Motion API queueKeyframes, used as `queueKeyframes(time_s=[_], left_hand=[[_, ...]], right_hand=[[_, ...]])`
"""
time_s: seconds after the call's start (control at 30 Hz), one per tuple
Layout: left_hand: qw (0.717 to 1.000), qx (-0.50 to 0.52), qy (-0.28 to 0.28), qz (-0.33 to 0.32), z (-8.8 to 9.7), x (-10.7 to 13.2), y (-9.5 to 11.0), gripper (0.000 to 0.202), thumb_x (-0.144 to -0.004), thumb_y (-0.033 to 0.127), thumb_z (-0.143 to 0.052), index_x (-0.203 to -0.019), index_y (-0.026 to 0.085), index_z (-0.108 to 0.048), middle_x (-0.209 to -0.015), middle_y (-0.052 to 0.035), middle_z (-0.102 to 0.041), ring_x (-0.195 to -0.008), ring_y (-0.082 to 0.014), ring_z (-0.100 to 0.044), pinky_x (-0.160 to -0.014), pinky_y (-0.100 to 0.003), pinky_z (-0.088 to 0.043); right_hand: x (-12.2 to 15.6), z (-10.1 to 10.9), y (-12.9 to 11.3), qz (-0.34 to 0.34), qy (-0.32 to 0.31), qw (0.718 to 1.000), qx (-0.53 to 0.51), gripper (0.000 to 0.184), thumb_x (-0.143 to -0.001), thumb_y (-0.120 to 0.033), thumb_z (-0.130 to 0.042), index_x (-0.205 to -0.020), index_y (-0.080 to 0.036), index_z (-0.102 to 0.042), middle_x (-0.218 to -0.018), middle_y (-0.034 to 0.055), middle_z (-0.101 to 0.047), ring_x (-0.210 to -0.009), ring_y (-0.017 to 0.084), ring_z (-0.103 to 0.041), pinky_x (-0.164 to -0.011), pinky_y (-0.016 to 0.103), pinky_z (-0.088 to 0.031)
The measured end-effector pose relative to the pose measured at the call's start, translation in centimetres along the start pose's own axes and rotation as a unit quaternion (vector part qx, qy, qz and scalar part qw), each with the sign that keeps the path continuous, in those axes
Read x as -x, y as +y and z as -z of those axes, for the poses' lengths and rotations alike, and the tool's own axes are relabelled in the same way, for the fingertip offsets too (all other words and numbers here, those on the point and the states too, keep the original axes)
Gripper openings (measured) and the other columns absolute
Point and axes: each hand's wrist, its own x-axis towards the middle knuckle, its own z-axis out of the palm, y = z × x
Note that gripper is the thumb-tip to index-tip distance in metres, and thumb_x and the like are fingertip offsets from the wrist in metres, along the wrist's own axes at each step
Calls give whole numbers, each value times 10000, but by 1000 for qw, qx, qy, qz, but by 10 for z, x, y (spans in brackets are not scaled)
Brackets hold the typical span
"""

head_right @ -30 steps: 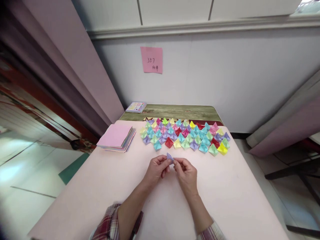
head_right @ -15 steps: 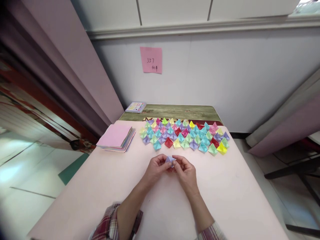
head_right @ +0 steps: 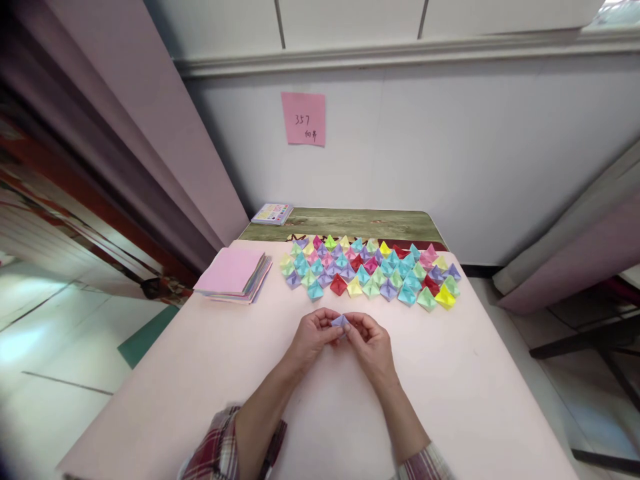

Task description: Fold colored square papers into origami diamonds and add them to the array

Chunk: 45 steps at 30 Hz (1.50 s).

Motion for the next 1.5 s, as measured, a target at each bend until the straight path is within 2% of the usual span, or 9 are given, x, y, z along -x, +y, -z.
queueKeyframes(time_s=[0.17, 0.33, 0.53, 0.67, 0.83, 0.93, 1.03, 1.2, 1.5], left_hand=[[997, -13, -35, 69, 1, 2, 2, 324, -656, 377, -801, -746, 100, -661, -628, -49, -672, -492, -128, -601, -486, -236, -483], [994, -11, -41, 100, 0, 5, 7, 359, -631, 405, -817, -752, 95, -683, -660, -79, -703, -502, -150, -640, -485, -243, -512], [991, 23, -52, 125, 2, 6, 9, 326, -607, 343, -838, -750, 85, -700, -666, -91, -715, -507, -155, -651, -496, -248, -532], [985, 55, -83, 139, 6, 5, 7, 288, -660, 292, -802, -827, 75, -714, -703, -106, -724, -593, -171, -689, -591, -269, -567], [986, 80, -77, 122, 4, 6, 7, 252, -686, 265, -771, -826, 64, -713, -704, -114, -718, -626, -174, -695, -628, -271, -572], [986, 99, -79, 111, 3, 7, 10, 247, -692, 256, -767, -836, 63, -711, -720, -115, -717, -625, -167, -688, -630, -267, -565], [985, 112, -92, 98, 2, 8, 11, 269, -685, 245, -778, -876, 67, -709, -758, -118, -722, -655, -168, -688, -679, -287, -565], [990, 83, -89, 66, 1, 7, 9, 291, -679, 277, -810, -871, 88, -701, -774, -95, -720, -644, -151, -665, -663, -282, -548], [997, -10, -73, 15, 3, 3, 6, 318, -648, 346, -828, -808, 95, -716, -651, -41, -675, -561, -126, -592, -594, -254, -492]], right_hand=[[0, 2, 2, 26, 25, 999, 27, 265, -806, -416, -703, -948, -192, -705, -850, 62, -706, -710, 180, -642, -677, 303, -539], [-1, 6, 0, 64, -38, 996, 47, 241, -859, -369, -649, -1048, -232, -714, -907, 49, -649, -730, 164, -626, -664, 288, -534], [-2, 11, -7, 98, -120, 987, 44, 205, -896, -306, -598, -1045, -268, -734, -962, 52, -590, -814, 167, -622, -694, 286, -531], [-3, 17, -4, 129, -124, 981, 78, 251, -900, -247, -556, -1075, -282, -734, -980, 57, -570, -880, 179, -608, -712, 284, -520], [-2, 21, -1, 165, -111, 970, 139, 327, -883, -180, -500, -1080, -286, -738, -1059, 65, -571, -890, 175, -607, -753, 296, -513], [-1, 22, -1, 170, -114, 968, 145, 371, -880, -166, -464, -1108, -291, -728, -1196, 77, -557, -1052, 212, -592, -880, 344, -498], [-1, 23, -4, 169, -126, 967, 142, 375, -897, -194, -454, -1150, -297, -710, -1288, 76, -537, -1186, 243, -537, -969, 382, -463], [-1, 21, -9, 173, -130, 966, 140, 334, -940, -277, -461, -1175, -299, -698, -1305, 79, -537, -1190, 245, -543, -1011, 400, -441], [-3, 14, 5, 164, -71, 970, 164, 313, -900, -334, -606, -1204, -303, -672, -1203, 90, -595, -1071, 218, -616, -848, 326, -547]])
